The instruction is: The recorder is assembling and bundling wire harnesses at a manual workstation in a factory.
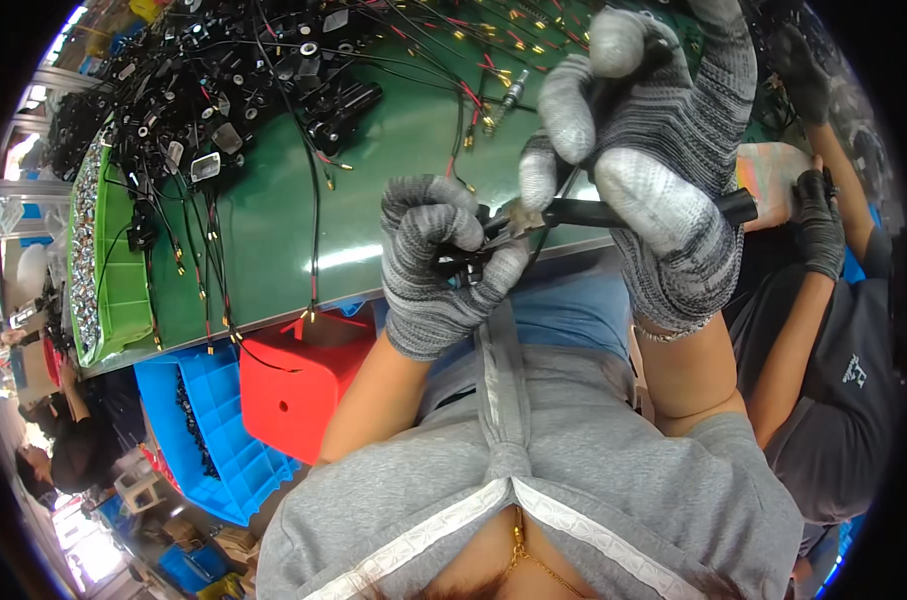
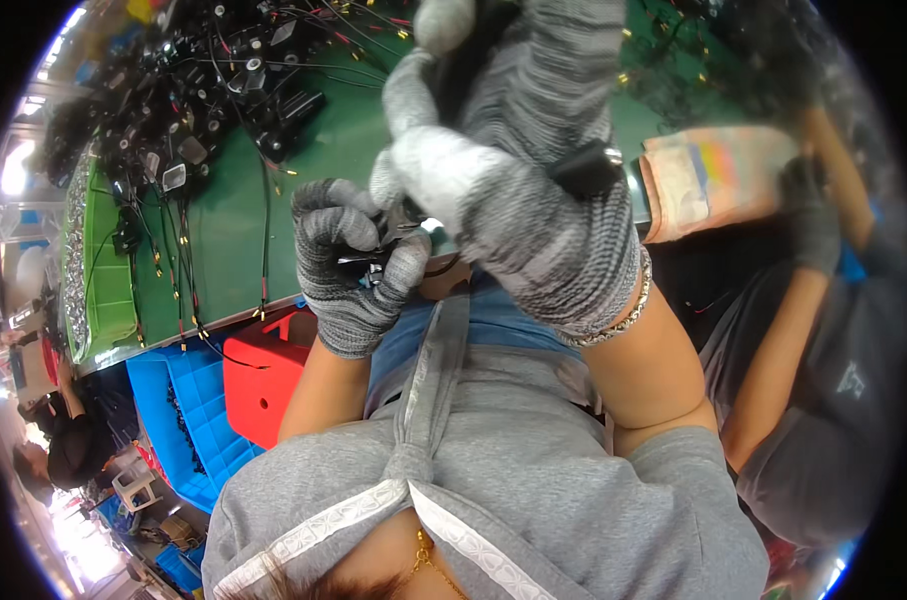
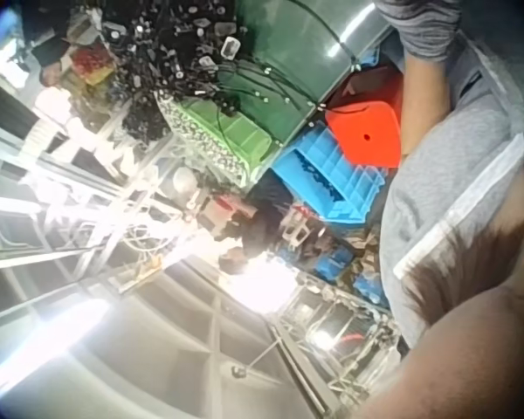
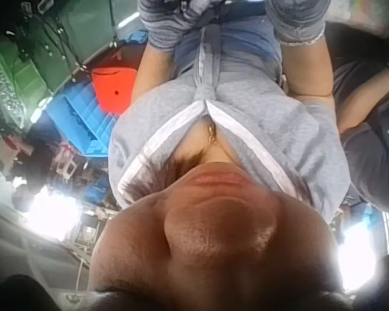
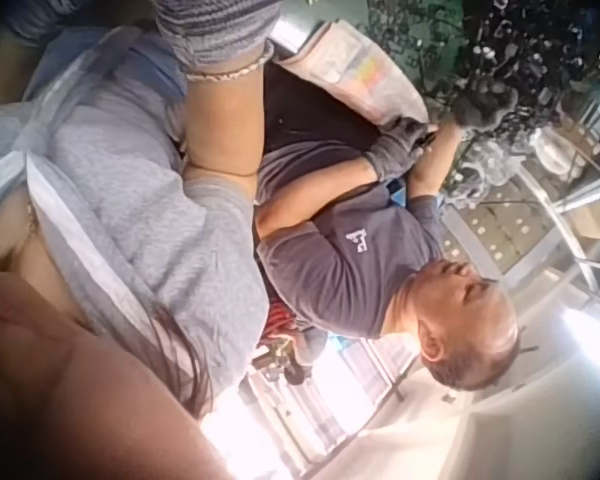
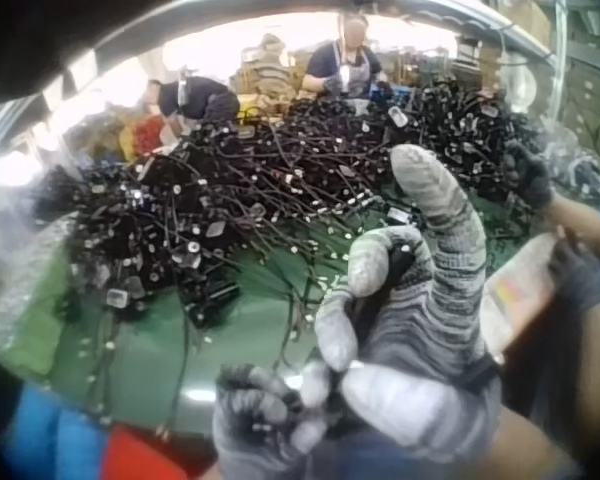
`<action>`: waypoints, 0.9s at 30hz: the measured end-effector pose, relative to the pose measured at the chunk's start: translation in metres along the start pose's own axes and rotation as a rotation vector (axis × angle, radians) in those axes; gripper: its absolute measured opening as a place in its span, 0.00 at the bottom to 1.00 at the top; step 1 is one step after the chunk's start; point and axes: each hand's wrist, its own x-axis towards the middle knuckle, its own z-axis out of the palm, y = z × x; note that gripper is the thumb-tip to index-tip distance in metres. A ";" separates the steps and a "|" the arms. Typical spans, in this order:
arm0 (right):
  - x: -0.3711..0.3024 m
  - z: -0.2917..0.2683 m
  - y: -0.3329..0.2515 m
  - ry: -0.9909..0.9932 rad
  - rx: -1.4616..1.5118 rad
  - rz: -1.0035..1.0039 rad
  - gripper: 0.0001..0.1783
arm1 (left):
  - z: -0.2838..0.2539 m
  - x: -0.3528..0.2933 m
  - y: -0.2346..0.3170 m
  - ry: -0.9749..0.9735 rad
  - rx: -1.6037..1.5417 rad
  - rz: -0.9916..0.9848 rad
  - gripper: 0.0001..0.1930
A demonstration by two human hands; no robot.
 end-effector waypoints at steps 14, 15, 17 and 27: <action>0.010 0.004 -0.003 0.173 0.119 0.040 0.52 | 0.000 -0.003 -0.006 0.030 0.058 -0.061 0.22; 0.009 -0.005 -0.002 0.039 0.172 0.042 0.53 | -0.001 -0.002 -0.008 0.044 0.017 -0.067 0.22; 0.005 -0.013 0.010 0.043 0.052 -0.024 0.53 | -0.003 -0.004 -0.007 0.059 -0.033 -0.121 0.22; -0.024 -0.052 0.020 0.293 -0.006 -0.177 0.40 | -0.003 0.008 0.004 -0.192 -0.281 -0.389 0.19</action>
